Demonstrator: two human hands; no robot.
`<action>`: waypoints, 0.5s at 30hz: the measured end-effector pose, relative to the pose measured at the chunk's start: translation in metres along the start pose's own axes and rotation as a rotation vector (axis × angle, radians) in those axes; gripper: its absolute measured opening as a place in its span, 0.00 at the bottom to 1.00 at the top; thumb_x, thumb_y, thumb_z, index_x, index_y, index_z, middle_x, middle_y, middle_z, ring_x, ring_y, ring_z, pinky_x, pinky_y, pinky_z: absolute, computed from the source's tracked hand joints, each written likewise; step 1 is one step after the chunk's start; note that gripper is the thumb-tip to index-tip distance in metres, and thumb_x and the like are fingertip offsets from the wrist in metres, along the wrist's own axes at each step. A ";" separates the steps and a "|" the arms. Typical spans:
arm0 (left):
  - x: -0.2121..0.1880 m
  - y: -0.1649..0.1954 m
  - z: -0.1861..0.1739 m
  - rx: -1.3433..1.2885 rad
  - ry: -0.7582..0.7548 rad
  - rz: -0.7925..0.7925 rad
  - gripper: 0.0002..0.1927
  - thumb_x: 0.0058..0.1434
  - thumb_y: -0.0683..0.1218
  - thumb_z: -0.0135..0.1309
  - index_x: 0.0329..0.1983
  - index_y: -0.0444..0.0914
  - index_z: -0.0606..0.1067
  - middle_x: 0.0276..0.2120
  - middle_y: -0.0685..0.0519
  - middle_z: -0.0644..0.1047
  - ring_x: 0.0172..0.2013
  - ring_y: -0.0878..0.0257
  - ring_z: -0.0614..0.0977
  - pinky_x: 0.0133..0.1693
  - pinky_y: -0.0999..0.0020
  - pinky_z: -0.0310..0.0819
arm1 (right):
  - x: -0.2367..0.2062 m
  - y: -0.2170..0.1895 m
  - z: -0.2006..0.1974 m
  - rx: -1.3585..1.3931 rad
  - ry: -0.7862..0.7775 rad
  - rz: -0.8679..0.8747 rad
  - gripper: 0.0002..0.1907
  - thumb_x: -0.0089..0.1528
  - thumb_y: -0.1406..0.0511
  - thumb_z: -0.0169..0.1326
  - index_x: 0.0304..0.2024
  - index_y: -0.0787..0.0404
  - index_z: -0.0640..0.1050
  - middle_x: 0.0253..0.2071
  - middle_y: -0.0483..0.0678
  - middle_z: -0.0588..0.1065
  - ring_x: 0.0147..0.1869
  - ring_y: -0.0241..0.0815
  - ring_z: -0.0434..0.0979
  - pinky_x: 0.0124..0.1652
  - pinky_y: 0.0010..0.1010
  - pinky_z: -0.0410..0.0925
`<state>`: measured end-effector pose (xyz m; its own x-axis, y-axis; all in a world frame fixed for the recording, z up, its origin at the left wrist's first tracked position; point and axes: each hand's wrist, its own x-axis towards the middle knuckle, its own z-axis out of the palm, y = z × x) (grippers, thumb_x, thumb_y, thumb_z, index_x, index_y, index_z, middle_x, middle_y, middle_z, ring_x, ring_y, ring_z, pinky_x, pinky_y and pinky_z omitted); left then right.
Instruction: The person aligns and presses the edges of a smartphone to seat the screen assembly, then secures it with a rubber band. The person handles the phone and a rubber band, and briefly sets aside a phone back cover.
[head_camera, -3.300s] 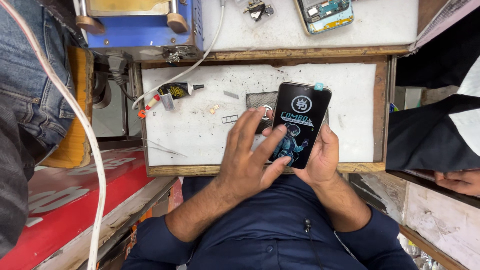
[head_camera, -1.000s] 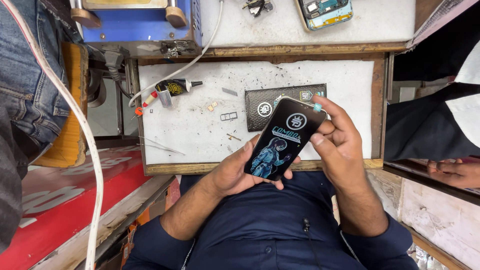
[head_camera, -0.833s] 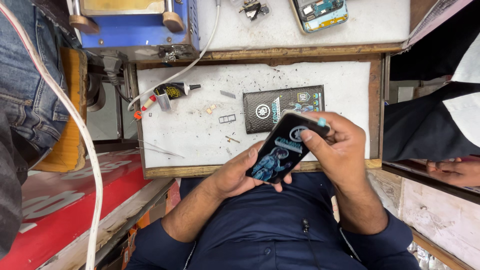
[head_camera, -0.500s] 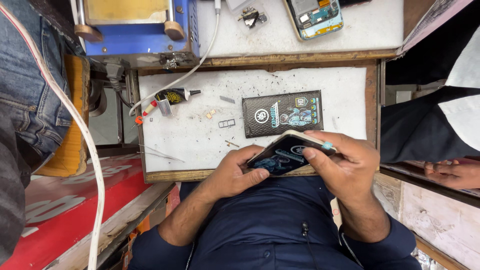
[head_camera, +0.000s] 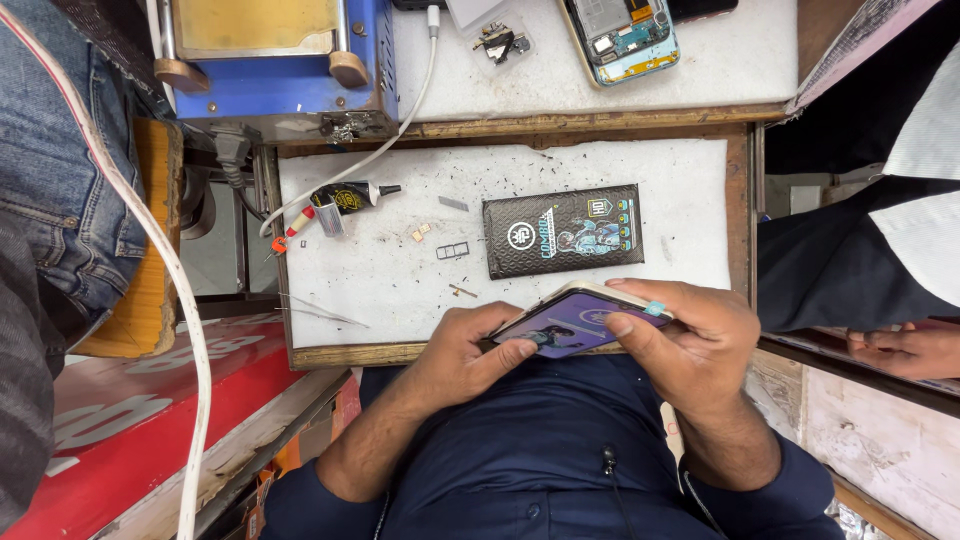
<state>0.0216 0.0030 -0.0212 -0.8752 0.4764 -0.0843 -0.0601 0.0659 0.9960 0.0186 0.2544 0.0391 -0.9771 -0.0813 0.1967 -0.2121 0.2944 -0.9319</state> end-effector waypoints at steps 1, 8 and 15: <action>0.001 0.007 -0.003 0.026 0.028 0.029 0.17 0.65 0.48 0.60 0.53 0.32 0.77 0.42 0.48 0.84 0.42 0.65 0.84 0.45 0.70 0.79 | 0.001 0.001 0.001 -0.019 -0.023 0.003 0.14 0.61 0.67 0.66 0.48 0.68 0.82 0.37 0.52 0.83 0.37 0.33 0.83 0.36 0.19 0.74; 0.005 0.046 -0.013 0.182 0.197 0.312 0.16 0.65 0.45 0.64 0.54 0.36 0.77 0.56 0.45 0.80 0.57 0.54 0.83 0.58 0.61 0.78 | 0.012 0.015 0.029 0.120 -0.257 -0.118 0.13 0.62 0.68 0.65 0.49 0.64 0.82 0.48 0.56 0.82 0.53 0.43 0.85 0.50 0.29 0.77; -0.007 0.031 -0.015 0.147 0.386 0.193 0.11 0.67 0.42 0.61 0.50 0.35 0.79 0.47 0.48 0.82 0.48 0.60 0.84 0.52 0.66 0.80 | 0.034 0.023 0.043 0.124 -0.324 0.000 0.12 0.65 0.64 0.58 0.50 0.61 0.82 0.48 0.53 0.82 0.48 0.39 0.85 0.42 0.27 0.78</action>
<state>0.0186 -0.0115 0.0104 -0.9801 0.1328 0.1475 0.1664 0.1449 0.9754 -0.0187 0.2178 0.0113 -0.9163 -0.3856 0.1085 -0.1891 0.1777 -0.9657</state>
